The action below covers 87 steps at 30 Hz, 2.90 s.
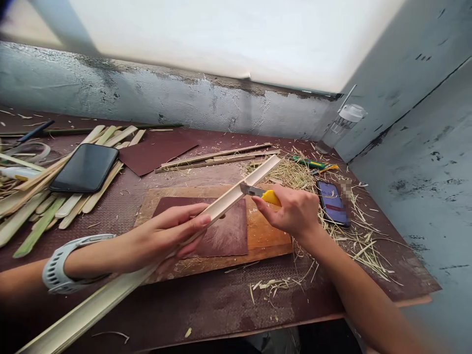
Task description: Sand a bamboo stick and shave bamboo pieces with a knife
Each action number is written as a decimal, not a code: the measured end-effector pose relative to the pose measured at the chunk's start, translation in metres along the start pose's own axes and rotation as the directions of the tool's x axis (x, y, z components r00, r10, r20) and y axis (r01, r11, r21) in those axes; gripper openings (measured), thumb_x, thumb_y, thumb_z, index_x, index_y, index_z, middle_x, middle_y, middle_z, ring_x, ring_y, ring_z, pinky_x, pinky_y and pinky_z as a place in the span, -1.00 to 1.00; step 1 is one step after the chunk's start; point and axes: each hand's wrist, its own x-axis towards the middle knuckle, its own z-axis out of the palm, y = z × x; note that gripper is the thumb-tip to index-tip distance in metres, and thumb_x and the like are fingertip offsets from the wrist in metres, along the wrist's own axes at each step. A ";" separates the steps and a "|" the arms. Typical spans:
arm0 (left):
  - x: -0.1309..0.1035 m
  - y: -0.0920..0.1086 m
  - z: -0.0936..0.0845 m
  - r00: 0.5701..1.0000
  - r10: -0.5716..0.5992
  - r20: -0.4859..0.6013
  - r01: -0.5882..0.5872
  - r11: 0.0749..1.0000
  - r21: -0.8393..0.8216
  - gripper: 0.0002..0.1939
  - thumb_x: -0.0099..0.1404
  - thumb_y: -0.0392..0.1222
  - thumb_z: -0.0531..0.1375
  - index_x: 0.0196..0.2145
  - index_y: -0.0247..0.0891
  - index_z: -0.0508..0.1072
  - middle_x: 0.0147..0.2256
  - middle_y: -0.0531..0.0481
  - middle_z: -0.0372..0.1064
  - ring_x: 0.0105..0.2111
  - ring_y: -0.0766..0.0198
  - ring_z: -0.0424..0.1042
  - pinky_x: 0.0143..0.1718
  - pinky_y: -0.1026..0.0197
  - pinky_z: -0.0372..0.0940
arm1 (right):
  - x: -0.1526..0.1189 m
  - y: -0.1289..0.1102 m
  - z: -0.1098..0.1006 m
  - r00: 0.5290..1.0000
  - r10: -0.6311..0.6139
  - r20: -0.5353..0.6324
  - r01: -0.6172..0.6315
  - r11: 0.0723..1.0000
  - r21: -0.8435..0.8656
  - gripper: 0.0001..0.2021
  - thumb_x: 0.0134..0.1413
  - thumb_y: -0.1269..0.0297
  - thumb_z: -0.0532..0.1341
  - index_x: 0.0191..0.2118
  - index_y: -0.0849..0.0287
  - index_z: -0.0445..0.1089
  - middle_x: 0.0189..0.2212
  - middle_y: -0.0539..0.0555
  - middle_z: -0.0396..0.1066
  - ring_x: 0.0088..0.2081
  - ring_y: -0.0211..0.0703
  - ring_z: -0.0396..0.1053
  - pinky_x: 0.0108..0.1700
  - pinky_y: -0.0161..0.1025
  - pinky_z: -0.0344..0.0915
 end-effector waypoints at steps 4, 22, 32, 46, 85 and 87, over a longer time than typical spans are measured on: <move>0.005 -0.001 -0.003 0.953 0.234 -0.195 -0.158 0.927 0.341 -0.62 0.57 0.16 0.01 -0.23 -0.19 0.28 -0.40 0.08 0.28 -0.46 0.34 0.27 -0.44 0.30 0.26 | 0.002 0.002 0.002 1.000 0.002 -0.003 -0.002 1.000 -0.031 -0.43 0.27 -0.27 0.18 -0.55 0.11 0.30 -0.70 -0.04 0.28 -0.65 -0.29 0.16 -0.51 -0.26 -0.16; 0.008 -0.008 -0.007 0.997 0.031 -0.068 -0.028 0.998 0.051 -0.51 0.52 0.33 -0.03 -0.10 -0.18 0.26 -0.52 0.19 0.17 -0.68 0.37 0.11 -0.72 0.31 0.07 | -0.002 -0.005 0.009 0.993 0.072 0.098 -0.079 0.994 0.071 -0.39 0.34 -0.29 0.07 -0.53 0.12 0.33 -0.70 -0.04 0.26 -0.65 -0.28 0.16 -0.50 -0.26 -0.12; 0.007 -0.008 -0.007 0.950 0.252 -0.187 -0.122 0.846 0.519 -0.68 0.62 0.06 -0.06 0.01 -0.15 0.35 -0.36 0.08 0.39 -0.40 0.24 0.30 -0.28 0.15 0.13 | -0.005 -0.007 0.008 0.970 0.113 0.215 -0.157 0.967 0.198 -0.41 0.35 -0.29 0.07 -0.50 0.10 0.32 -0.70 -0.06 0.24 -0.64 -0.27 0.20 -0.50 -0.26 -0.05; 0.007 -0.007 -0.005 0.961 0.199 -0.194 -0.135 0.944 0.300 -0.62 0.58 0.14 0.00 -0.03 -0.22 0.37 -0.42 0.09 0.28 -0.49 0.32 0.21 -0.49 0.30 0.15 | -0.008 -0.004 0.008 0.999 -0.015 0.030 0.014 0.998 0.056 -0.37 0.27 -0.34 0.13 -0.58 0.12 0.30 -0.71 -0.04 0.28 -0.66 -0.30 0.18 -0.51 -0.26 -0.07; 0.011 -0.005 -0.012 0.957 0.202 -0.210 -0.127 0.938 0.324 -0.64 0.54 0.15 0.01 -0.25 -0.19 0.27 -0.49 0.12 0.21 -0.58 0.37 0.21 -0.58 0.32 0.17 | 0.008 0.005 0.020 0.996 0.045 0.072 -0.042 0.998 -0.049 -0.37 0.28 -0.36 0.07 -0.52 0.12 0.30 -0.65 -0.01 0.29 -0.62 -0.28 0.13 -0.51 -0.25 -0.21; 0.011 -0.004 -0.012 0.979 0.123 -0.161 -0.081 0.966 0.244 -0.61 0.55 0.19 -0.05 -0.25 -0.18 0.23 -0.52 0.14 0.19 -0.64 0.37 0.19 -0.63 0.31 0.14 | 0.010 0.004 0.021 0.995 0.052 0.084 -0.049 0.998 -0.039 -0.36 0.28 -0.37 0.06 -0.52 0.12 0.30 -0.65 -0.01 0.29 -0.62 -0.27 0.14 -0.51 -0.25 -0.20</move>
